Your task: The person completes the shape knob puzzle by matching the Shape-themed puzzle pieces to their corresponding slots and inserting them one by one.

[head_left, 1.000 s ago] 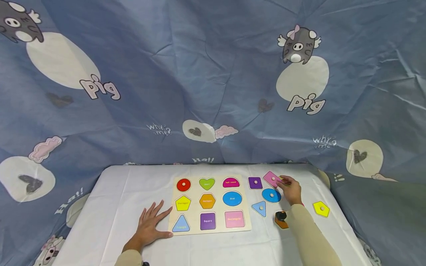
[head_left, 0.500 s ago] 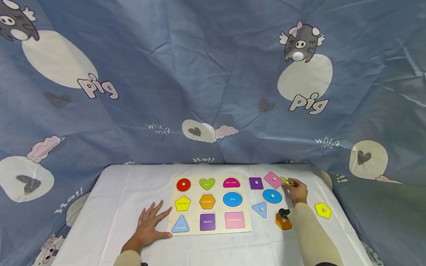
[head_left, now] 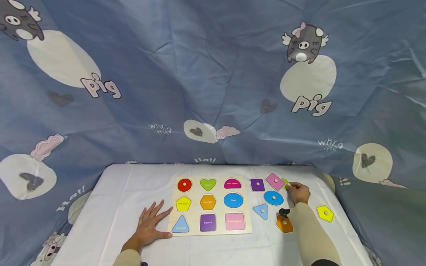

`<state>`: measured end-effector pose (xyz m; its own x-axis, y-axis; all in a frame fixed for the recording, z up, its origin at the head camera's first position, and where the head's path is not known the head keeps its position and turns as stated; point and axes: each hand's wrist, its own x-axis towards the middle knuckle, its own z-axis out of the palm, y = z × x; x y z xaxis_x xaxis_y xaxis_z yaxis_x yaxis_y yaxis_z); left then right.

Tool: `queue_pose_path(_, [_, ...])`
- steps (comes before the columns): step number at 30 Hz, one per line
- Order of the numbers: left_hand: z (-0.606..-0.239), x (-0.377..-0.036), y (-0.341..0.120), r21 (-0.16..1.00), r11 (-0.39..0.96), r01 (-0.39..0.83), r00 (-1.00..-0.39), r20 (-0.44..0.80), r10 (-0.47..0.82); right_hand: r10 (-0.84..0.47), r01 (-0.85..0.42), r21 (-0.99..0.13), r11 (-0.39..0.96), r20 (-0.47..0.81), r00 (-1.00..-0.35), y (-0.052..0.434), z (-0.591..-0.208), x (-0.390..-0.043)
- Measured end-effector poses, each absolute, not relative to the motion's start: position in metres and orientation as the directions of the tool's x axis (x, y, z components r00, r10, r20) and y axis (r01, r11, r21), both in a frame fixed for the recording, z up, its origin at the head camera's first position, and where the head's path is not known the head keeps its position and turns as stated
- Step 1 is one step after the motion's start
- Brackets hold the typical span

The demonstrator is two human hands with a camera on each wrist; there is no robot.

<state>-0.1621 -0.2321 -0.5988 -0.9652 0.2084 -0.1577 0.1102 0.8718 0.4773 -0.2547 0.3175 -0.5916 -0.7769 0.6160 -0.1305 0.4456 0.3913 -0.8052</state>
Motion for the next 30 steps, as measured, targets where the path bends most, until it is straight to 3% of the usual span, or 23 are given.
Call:
queue_pose_path(11, [-0.598,-0.162,-0.232,0.469,0.877,0.1,-0.963,-0.177,0.204,0.64,0.496,-0.776,0.39,-0.159,-0.752,0.315,-0.587,-0.254])
queue_pose_path(20, [-0.599,-0.161,-0.238,0.464,0.88,0.106,-0.963,-0.173,0.207,0.575,0.45,-0.753,0.481,-0.117,-0.81,0.322,-0.586,-0.249])
queue_pose_path(30, [-0.597,-0.165,-0.234,0.485,0.868,0.104,-0.964,-0.167,0.209,0.621,0.473,-0.753,0.458,-0.11,-0.776,0.34,-0.59,-0.241])
